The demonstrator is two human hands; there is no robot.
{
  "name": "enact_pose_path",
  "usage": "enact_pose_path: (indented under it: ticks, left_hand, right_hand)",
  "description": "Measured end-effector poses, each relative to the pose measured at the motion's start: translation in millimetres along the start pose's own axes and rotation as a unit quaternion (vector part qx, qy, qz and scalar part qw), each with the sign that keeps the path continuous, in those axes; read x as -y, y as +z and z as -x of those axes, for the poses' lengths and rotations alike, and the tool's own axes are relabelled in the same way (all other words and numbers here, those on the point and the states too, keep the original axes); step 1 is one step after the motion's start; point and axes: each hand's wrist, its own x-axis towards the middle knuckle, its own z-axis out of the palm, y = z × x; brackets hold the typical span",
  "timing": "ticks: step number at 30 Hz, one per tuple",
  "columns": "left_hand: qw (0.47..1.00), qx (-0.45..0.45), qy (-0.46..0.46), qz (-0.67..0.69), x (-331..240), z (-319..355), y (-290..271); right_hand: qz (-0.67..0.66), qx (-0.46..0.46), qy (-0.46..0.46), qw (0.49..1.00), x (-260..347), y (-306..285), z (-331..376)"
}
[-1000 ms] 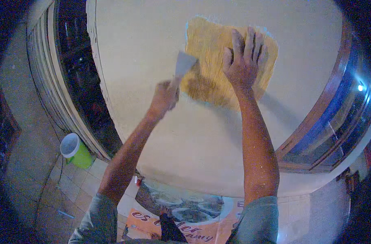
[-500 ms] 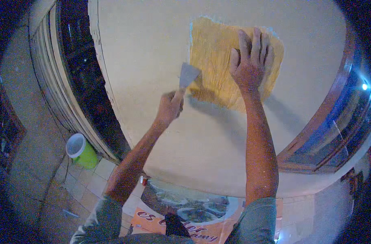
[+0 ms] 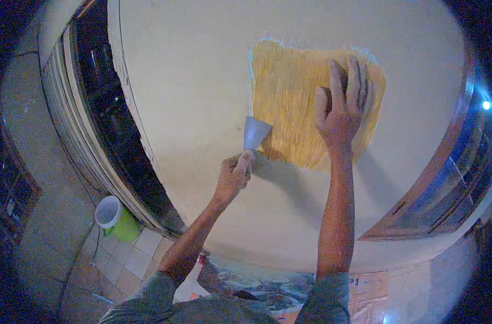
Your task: Scraping a patch of yellow filler or old paint from a white wall using a putty knife.
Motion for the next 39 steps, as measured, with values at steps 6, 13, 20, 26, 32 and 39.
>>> enact_pose_path:
  ticks: [6,13,20,26,32,39]
  left_hand:
    - [0.993,0.009,-0.106,0.044,48.6,19.0,-0.3]
    - [0.988,0.060,-0.110,0.093,58.2,28.0,-8.9]
    - [0.951,0.071,-0.219,0.205,29.0,41.0,-14.9]
    - [0.997,0.054,-0.016,-0.044,10.9,31.8,-56.0]
    - [0.802,-0.132,0.431,-0.392,-73.9,-37.4,-96.3]
    - [0.699,-0.197,0.502,-0.470,-119.6,-118.0,-72.4]
  right_hand:
    - [-0.272,0.055,0.138,0.951,91.1,-14.6,155.0]
    - [-0.403,0.222,0.391,0.797,189.7,-36.3,143.3]
    - [-0.390,0.158,0.425,0.802,199.2,-24.1,152.1]
    - [-0.348,0.210,0.528,0.745,203.0,-26.2,130.9]
    - [-0.234,0.151,0.399,0.874,200.5,-11.2,153.3]
    - [-0.147,0.077,0.331,0.929,193.6,-3.5,100.0]
